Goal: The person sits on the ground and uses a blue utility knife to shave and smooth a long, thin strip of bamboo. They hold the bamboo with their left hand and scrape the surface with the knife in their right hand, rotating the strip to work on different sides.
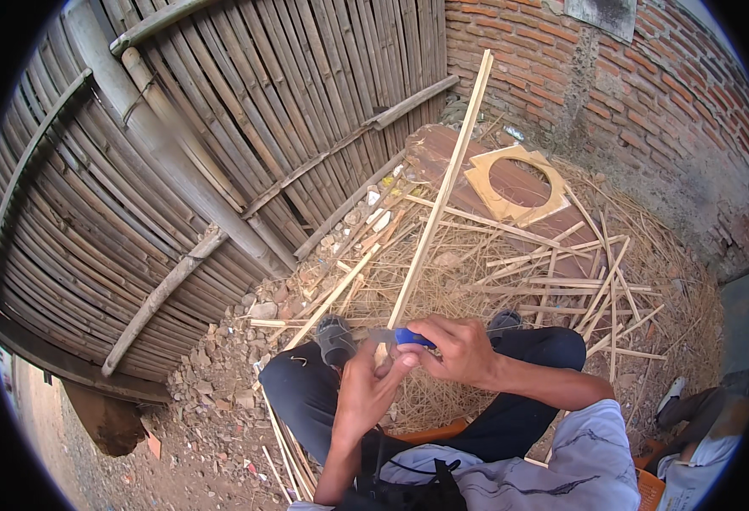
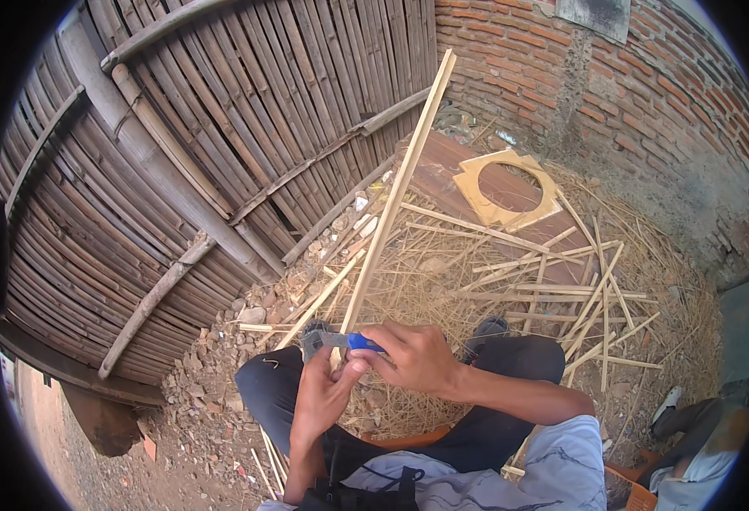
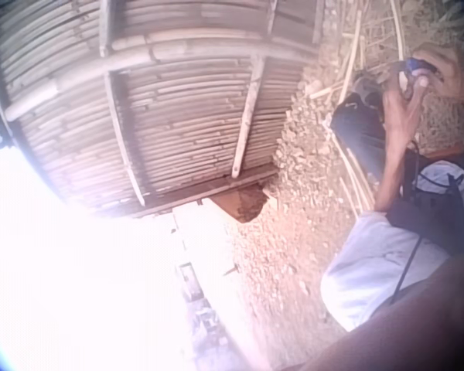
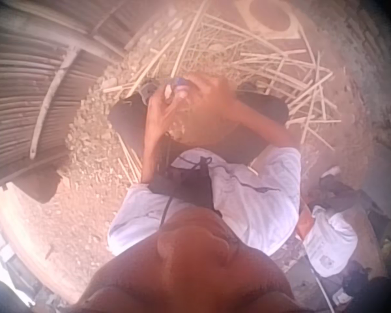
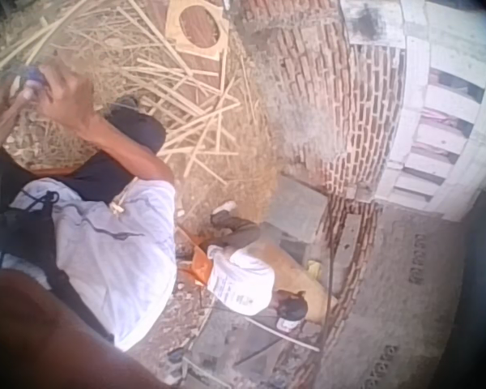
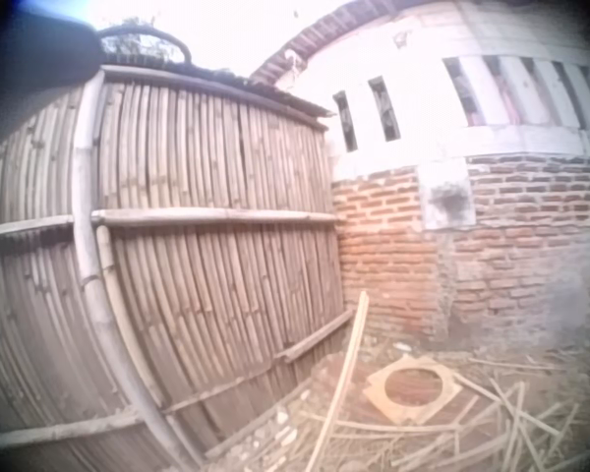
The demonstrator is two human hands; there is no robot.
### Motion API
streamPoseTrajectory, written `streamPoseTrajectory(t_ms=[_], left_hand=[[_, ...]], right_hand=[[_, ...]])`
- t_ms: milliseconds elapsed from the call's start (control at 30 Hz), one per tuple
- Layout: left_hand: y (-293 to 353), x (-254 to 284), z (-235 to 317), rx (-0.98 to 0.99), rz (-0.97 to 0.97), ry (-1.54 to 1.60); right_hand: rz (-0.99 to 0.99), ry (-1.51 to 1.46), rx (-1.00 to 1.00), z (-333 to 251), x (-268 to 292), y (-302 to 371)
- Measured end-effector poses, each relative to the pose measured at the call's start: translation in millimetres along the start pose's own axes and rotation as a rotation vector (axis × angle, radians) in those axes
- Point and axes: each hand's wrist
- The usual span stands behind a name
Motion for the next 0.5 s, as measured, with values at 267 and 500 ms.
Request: streamPoseTrajectory(t_ms=[267, 500], left_hand=[[0.4, 6.0, 2.5, -0.009, -0.059, -0.070], [-0.1, 4.8, -6.4, -0.002, -0.047, -0.040]], right_hand=[[0.042, 0.070, 0.082, 3.4, 2.0, 0.2], [0.035, 0.137, 0.119, 2.6, 7.8, -5.2]])
Point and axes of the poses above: each hand's wrist, its own y-axis away from the middle knuckle, its own x-axis out of the back of the hand, z = x × y, and after that the axes turned 5 degrees about z, right-handed
